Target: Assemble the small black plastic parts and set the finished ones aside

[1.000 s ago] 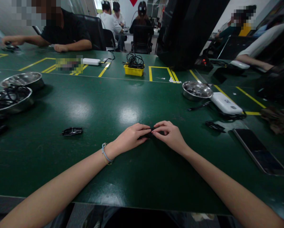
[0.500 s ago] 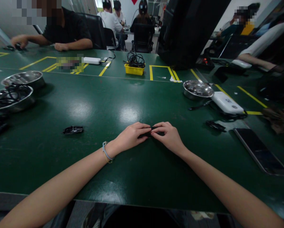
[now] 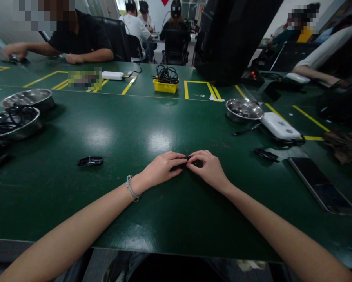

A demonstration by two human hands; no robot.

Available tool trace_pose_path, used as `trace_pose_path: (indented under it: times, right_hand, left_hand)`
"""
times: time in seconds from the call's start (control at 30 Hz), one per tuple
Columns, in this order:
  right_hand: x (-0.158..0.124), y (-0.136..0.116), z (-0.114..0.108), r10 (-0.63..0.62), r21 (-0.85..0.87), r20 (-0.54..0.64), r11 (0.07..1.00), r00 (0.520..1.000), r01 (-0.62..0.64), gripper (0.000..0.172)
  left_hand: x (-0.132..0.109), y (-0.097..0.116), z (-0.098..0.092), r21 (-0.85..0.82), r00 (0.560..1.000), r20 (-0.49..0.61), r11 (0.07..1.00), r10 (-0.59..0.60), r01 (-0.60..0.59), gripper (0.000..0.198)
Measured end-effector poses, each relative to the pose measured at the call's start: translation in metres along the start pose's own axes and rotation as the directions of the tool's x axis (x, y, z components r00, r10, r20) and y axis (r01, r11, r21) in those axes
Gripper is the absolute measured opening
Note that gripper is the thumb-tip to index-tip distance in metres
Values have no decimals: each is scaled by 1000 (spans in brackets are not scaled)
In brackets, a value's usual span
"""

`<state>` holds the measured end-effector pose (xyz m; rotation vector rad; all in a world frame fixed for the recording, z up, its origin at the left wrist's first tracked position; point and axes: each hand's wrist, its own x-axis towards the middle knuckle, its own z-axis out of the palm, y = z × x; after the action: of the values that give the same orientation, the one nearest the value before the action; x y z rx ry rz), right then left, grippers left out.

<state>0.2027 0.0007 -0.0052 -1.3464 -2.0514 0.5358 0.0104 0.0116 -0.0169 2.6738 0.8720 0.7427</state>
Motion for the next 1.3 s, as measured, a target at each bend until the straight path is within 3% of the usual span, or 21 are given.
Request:
trace_pose_path:
  times: [0.17,0.3,0.5,0.73,0.93,1.07,1.2,1.3]
  right_hand:
    - [-4,-6,-6,-167,-149,-54,976,985,157,11]
    - [-8,-9,-5,-241,-249,19,939,970,238,17]
    - [-10,-8,4,-183,-234,142,949,973,213,16]
    - [-4,-15,-3,-93,-231,262,960,961,156,10]
    - [-8,-13,-9,-112,-49,364,989,925,139,6]
    - [-7,-11,-13,-144,75,277,989,950,128,4]
    - [0,-3,-16,-60,42,41,997,997,58,10]
    - [5,6,-15,-26,12,-12,1000,1000,26,13]
  left_hand:
    - [0,-1,0,9,1000,1,1000,-26,26,28]
    - [0,-2,-1,13,999,-23,999,-40,40,28]
    - [0,-2,-2,17,999,-20,999,-43,43,28]
    - [1,-2,-2,15,999,-15,999,-49,50,27]
    - [1,-1,-4,15,998,-19,999,-52,52,27]
    - [0,-1,-3,27,999,-14,998,-50,50,28]
    - [1,0,-2,46,999,-6,998,-34,35,27]
    - [1,3,-2,64,1000,5,998,-24,24,27]
